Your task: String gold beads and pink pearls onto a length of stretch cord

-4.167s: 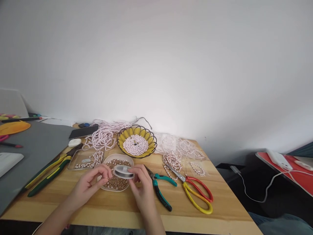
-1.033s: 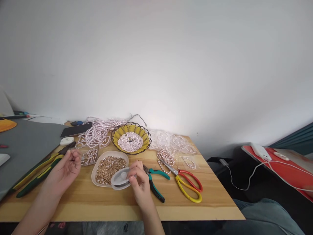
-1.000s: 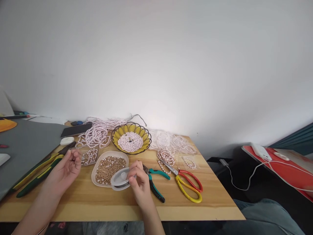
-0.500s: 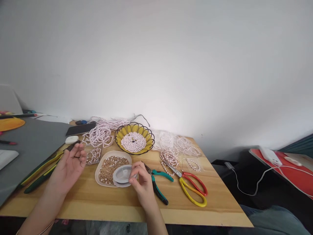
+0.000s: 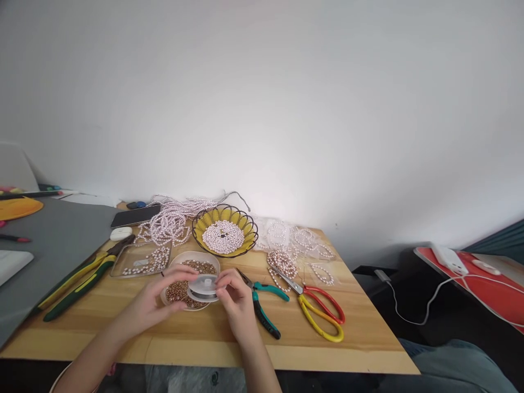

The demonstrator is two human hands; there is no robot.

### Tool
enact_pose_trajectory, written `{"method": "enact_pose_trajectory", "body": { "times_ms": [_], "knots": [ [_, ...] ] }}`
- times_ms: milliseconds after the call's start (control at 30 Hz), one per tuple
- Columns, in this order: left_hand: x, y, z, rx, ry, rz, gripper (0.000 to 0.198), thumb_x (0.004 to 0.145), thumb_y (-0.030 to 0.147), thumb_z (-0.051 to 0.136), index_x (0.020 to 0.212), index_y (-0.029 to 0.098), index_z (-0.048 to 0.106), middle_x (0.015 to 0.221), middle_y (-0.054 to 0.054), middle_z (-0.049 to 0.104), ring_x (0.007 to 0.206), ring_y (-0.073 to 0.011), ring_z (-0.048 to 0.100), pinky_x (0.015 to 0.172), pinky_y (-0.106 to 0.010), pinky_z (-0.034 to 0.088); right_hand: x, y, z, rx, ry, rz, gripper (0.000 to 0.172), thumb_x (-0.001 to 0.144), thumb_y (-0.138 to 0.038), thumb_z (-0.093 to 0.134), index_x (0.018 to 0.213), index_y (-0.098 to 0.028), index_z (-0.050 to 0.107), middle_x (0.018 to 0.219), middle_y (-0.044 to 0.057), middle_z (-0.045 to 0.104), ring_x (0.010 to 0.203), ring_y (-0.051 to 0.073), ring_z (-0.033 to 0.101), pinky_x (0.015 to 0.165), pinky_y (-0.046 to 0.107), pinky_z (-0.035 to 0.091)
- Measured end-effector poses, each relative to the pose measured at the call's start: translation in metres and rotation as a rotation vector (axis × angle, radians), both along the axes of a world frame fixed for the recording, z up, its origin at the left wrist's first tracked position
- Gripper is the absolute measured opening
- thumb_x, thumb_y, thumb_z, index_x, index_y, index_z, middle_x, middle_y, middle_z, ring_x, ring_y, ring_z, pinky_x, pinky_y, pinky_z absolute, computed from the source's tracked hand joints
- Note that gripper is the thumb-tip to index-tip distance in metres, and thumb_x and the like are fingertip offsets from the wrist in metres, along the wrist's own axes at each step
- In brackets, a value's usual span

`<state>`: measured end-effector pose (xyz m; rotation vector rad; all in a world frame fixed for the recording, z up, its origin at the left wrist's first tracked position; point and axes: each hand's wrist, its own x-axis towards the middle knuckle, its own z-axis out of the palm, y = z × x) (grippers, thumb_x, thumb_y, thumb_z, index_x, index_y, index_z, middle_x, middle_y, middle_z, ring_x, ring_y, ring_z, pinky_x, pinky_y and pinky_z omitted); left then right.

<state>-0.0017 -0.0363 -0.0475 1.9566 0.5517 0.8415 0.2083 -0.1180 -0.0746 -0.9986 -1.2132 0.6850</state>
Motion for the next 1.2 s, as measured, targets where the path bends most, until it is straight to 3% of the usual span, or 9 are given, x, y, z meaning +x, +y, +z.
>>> {"method": "enact_pose_trajectory", "body": {
  "times_ms": [133,267,400,500,600,733,833,1033,1200],
  "knots": [
    [0.008,-0.001,-0.001,0.137,-0.002,-0.066,0.025,0.087,0.021,0.074,0.111,0.028,0.078,0.113,-0.011,0.074,0.110,-0.0270,0.069,0.098,-0.038,0.054,-0.004,0.000,0.002,-0.002,-0.028,0.030,0.035,0.090,-0.053,0.071,0.075,-0.021,0.069,0.082,0.006,0.063,0.079,0.023,0.063,0.071,0.033,0.051],
    [0.011,-0.001,-0.003,0.168,-0.096,-0.004,0.020,0.090,0.019,0.069,0.106,0.026,0.079,0.105,-0.010,0.076,0.101,-0.0250,0.072,0.090,-0.035,0.057,-0.006,-0.001,0.005,0.020,-0.037,0.071,0.034,0.094,-0.052,0.067,0.080,-0.021,0.074,0.083,0.008,0.069,0.080,0.024,0.065,0.073,0.035,0.052],
    [0.010,-0.001,-0.006,0.107,-0.123,0.075,0.025,0.090,0.021,0.071,0.114,0.027,0.077,0.106,-0.008,0.079,0.102,-0.0244,0.073,0.093,-0.035,0.057,-0.008,-0.003,0.007,0.004,-0.057,0.089,0.038,0.096,-0.051,0.064,0.076,-0.021,0.074,0.079,0.008,0.072,0.079,0.025,0.066,0.075,0.037,0.053],
    [0.008,-0.001,-0.007,0.068,-0.088,0.078,0.029,0.090,0.022,0.070,0.118,0.029,0.075,0.109,-0.007,0.080,0.104,-0.0247,0.073,0.096,-0.035,0.056,-0.009,-0.005,0.004,-0.088,-0.003,0.121,0.035,0.094,-0.054,0.065,0.086,-0.022,0.077,0.084,0.007,0.072,0.065,0.021,0.063,0.059,0.033,0.052],
    [0.006,-0.002,-0.007,0.026,-0.047,0.077,0.030,0.091,0.025,0.069,0.120,0.030,0.076,0.115,-0.007,0.079,0.107,-0.0259,0.073,0.098,-0.036,0.056,-0.009,-0.007,0.002,-0.149,0.020,0.114,0.032,0.091,-0.052,0.069,0.096,-0.022,0.078,0.086,0.006,0.072,0.054,0.015,0.054,0.046,0.026,0.043],
    [0.005,-0.006,-0.002,-0.063,0.006,0.002,0.027,0.091,0.029,0.069,0.116,0.030,0.078,0.113,-0.007,0.080,0.104,-0.0252,0.074,0.092,-0.032,0.058,-0.006,-0.007,0.003,-0.162,0.107,0.090,0.032,0.090,-0.051,0.070,0.100,-0.022,0.078,0.081,0.005,0.072,0.053,0.013,0.049,0.048,0.025,0.040],
    [0.003,-0.008,-0.001,-0.120,0.010,-0.015,0.026,0.089,0.031,0.072,0.113,0.030,0.079,0.110,-0.007,0.080,0.100,-0.0250,0.074,0.090,-0.031,0.058,-0.003,-0.007,0.002,-0.200,0.225,0.100,0.028,0.092,-0.049,0.069,0.091,-0.022,0.076,0.077,0.003,0.072,0.049,0.011,0.043,0.046,0.024,0.036],
    [0.001,-0.007,-0.005,-0.226,-0.048,-0.002,0.025,0.088,0.035,0.073,0.111,0.029,0.079,0.108,-0.008,0.080,0.097,-0.0251,0.075,0.085,-0.028,0.058,-0.002,-0.009,0.002,-0.160,0.277,0.218,0.035,0.084,-0.053,0.077,0.100,-0.023,0.075,0.087,0.004,0.073,0.052,0.011,0.045,0.049,0.025,0.040],
    [-0.003,-0.007,-0.005,-0.368,-0.093,-0.027,0.027,0.087,0.042,0.075,0.109,0.027,0.080,0.106,-0.008,0.079,0.094,-0.0241,0.074,0.078,-0.024,0.059,0.002,-0.005,-0.002,-0.182,0.435,0.114,0.034,0.086,-0.055,0.075,0.088,-0.022,0.076,0.065,-0.001,0.063,0.045,0.010,0.041,0.046,0.024,0.037]
  ]
}}
